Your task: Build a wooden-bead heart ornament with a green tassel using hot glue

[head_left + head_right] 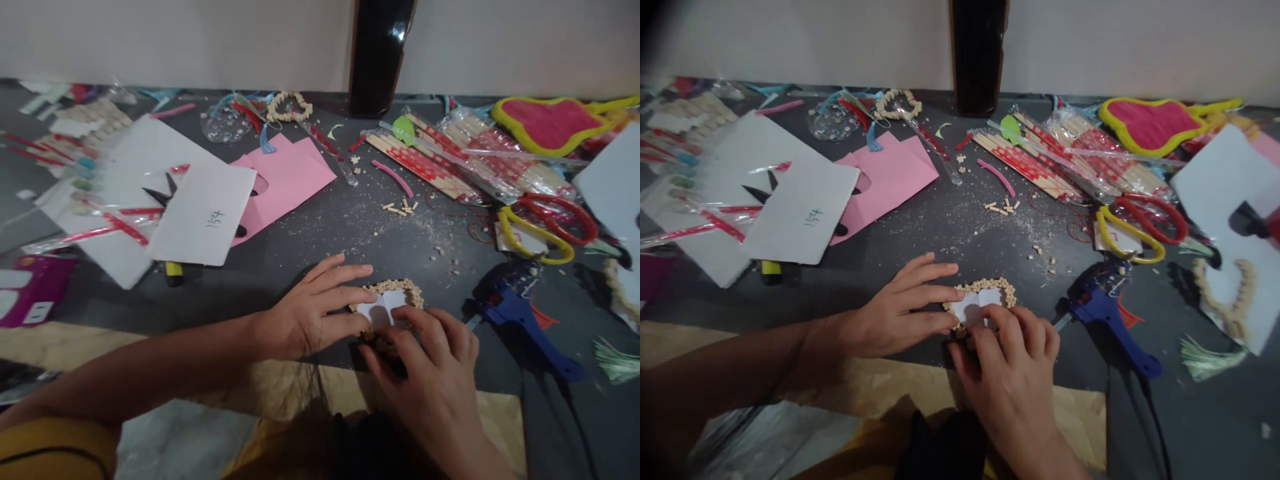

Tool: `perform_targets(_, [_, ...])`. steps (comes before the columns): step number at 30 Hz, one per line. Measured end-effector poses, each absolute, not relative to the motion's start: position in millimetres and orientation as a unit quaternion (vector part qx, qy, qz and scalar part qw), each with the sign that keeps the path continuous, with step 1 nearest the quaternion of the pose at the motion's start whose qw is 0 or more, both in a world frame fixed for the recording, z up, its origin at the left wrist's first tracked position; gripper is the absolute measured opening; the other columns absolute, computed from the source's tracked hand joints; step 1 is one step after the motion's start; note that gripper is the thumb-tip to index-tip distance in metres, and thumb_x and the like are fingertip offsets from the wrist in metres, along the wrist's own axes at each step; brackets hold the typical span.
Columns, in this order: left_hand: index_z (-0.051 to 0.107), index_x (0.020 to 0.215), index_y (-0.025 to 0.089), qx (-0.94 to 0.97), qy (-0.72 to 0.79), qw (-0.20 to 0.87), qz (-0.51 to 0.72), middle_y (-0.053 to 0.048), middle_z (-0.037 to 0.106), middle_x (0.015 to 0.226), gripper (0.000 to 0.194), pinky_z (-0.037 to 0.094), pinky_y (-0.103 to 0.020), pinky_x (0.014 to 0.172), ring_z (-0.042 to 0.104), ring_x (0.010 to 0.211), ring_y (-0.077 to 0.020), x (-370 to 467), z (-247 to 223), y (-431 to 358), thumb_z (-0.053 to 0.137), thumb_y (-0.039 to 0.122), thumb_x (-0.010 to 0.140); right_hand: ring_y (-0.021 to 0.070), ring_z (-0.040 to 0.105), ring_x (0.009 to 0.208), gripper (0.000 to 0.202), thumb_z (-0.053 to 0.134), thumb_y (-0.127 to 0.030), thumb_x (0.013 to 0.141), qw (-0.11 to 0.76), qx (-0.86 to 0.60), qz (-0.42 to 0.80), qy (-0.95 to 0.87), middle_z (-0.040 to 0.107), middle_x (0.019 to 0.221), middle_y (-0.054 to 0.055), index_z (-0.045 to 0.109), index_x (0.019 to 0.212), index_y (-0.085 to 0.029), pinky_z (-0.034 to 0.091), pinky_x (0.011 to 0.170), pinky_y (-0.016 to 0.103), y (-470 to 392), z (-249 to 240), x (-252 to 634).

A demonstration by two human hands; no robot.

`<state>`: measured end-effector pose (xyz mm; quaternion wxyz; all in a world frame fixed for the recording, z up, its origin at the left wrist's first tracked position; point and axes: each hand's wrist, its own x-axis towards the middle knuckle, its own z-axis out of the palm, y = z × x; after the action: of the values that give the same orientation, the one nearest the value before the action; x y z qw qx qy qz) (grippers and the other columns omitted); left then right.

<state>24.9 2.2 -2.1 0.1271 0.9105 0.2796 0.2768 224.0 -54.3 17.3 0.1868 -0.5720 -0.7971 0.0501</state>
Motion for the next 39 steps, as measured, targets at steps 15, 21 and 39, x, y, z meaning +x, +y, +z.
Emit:
perform_targets(15, [0.067, 0.083, 0.023, 0.902, 0.283, 0.141, 0.294, -0.001, 0.065, 0.114, 0.007, 0.028, -0.049, 0.112, 0.038, 0.132, -0.0243, 30.3, -7.1, 4.2, 0.061, 0.024, 0.086, 0.0255, 0.052, 0.1, 0.009, 0.064, -0.033, 0.082, 0.226, -0.578, 0.062, -0.781, 0.067, 0.095, 0.003, 0.064, 0.084, -0.024, 0.031, 0.088, 0.046, -55.1, 7.4, 224.5])
perform_targets(21, [0.069, 0.079, 0.024, 0.897, 0.293, 0.152, 0.293, -0.001, 0.065, 0.111, 0.01, 0.031, -0.05, 0.11, 0.04, 0.13, -0.0258, 31.9, -7.1, 5.0, 0.062, 0.021, 0.086, 0.0262, 0.051, 0.099, 0.008, 0.064, -0.03, 0.082, 0.224, -0.584, 0.077, -0.776, 0.067, 0.096, 0.003, 0.064, 0.086, -0.024, 0.031, 0.088, 0.046, -55.3, 6.2, 222.0])
perform_targets(39, [0.069, 0.084, 0.025, 0.9, 0.285, 0.153, 0.292, -0.001, 0.064, 0.111, 0.007, 0.031, -0.05, 0.11, 0.041, 0.128, -0.0259, 31.2, -7.2, 4.3, 0.063, 0.021, 0.085, 0.0247, 0.053, 0.097, 0.008, 0.062, -0.029, 0.084, 0.225, -0.577, 0.065, -0.782, 0.068, 0.094, 0.003, 0.066, 0.089, -0.024, 0.032, 0.087, 0.045, -55.3, 8.6, 219.2])
